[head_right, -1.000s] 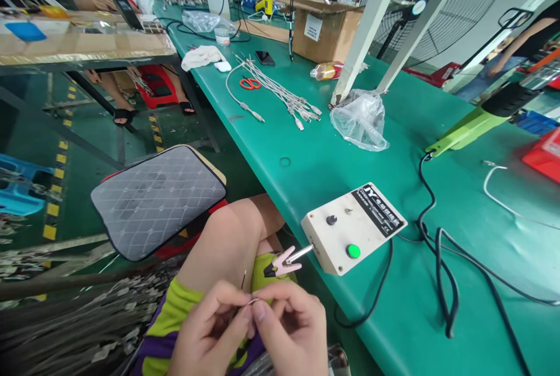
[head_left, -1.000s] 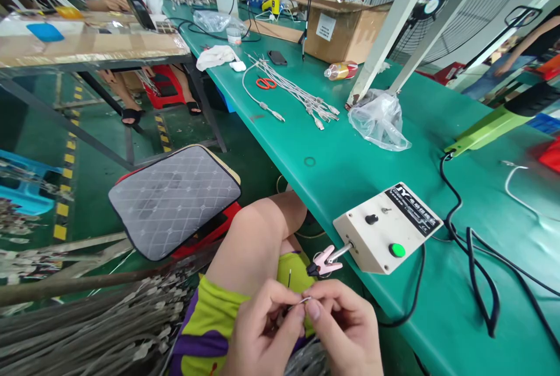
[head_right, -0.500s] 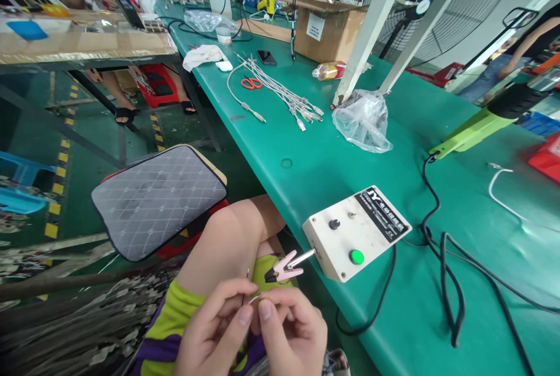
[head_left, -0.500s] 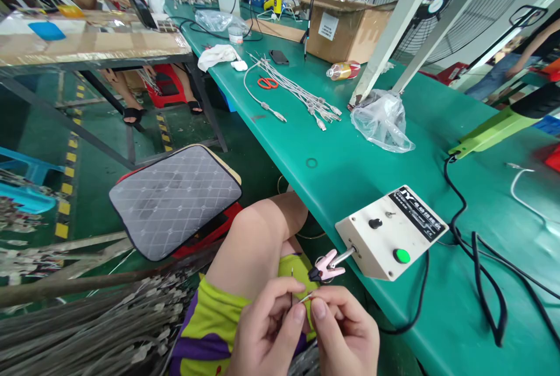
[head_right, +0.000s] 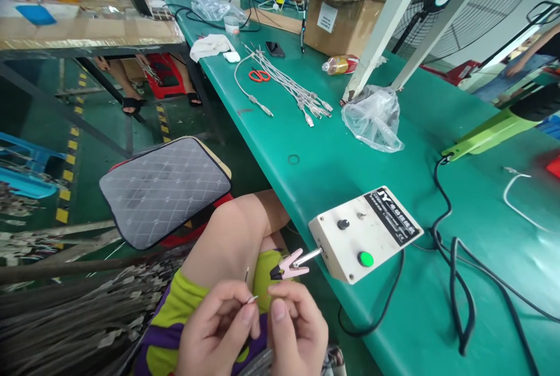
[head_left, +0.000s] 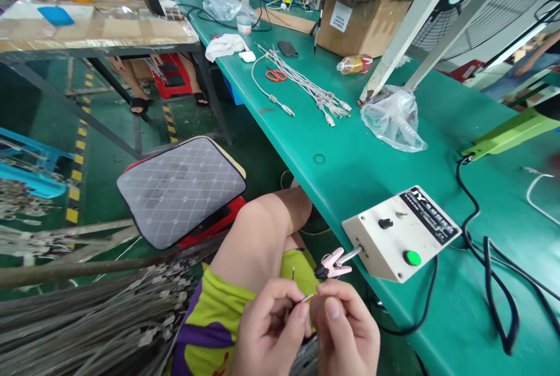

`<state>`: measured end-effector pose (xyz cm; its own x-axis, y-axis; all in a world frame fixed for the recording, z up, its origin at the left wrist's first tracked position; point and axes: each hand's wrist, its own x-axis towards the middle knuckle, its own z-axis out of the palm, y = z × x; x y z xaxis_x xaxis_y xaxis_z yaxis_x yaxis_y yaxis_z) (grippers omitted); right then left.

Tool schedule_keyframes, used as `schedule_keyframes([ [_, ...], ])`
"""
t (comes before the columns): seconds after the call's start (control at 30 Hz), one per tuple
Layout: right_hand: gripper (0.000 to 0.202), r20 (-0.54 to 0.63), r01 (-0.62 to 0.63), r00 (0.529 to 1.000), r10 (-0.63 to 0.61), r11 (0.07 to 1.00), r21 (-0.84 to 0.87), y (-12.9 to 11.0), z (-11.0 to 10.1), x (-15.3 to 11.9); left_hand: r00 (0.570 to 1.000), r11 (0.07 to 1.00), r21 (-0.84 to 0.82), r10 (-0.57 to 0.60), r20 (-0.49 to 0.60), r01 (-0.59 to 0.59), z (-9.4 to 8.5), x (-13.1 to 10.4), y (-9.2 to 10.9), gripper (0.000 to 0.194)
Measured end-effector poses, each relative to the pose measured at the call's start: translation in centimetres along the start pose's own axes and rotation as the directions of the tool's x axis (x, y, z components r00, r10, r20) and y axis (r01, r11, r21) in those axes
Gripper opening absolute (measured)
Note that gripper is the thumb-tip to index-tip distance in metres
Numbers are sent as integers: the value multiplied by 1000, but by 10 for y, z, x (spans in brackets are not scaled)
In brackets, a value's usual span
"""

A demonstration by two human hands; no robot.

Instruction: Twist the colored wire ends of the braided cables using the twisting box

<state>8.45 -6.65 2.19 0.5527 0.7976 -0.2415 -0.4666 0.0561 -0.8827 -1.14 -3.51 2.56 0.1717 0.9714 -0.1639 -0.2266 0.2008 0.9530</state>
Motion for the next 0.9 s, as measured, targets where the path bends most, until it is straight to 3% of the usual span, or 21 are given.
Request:
schedule_keyframes([
  [0.13, 30, 75, 29, 997, -26, 998, -46, -9, 1, 4, 1000, 1000, -22, -14, -15, 14, -1, -1, 0, 46],
  [0.23, 29, 109, -43, 993, 52, 996, -76, -18, 3, 9, 999, 998, -51, -35, 1, 35, -2, -1, 0, 46],
  [0.4, 36, 133, -163, 978, 161, 986, 10, -23, 3, 10, 986, 989, -104, -90, 141, 105, -3, 2, 2, 47],
  [0.53, 38, 121, -116, 985, 119, 993, -31, -18, 2, 5, 974, 978, -143, -122, 193, 151, -2, 4, 3, 48],
  [0.67, 42, 114, -146, 982, 147, 989, -18, -19, 1, 5, 979, 977, -140, -140, 148, 161, -1, 2, 1, 49],
  [0.83, 44, 156, 1, 987, 25, 986, -168, -29, 1, 7, 986, 979, -133, -140, 94, 152, 1, -1, 0, 53],
  [0.9, 37, 161, -2, 986, 36, 978, -208, -33, 2, 9, 985, 980, -123, -147, 95, 158, 2, -1, 0, 54],
])
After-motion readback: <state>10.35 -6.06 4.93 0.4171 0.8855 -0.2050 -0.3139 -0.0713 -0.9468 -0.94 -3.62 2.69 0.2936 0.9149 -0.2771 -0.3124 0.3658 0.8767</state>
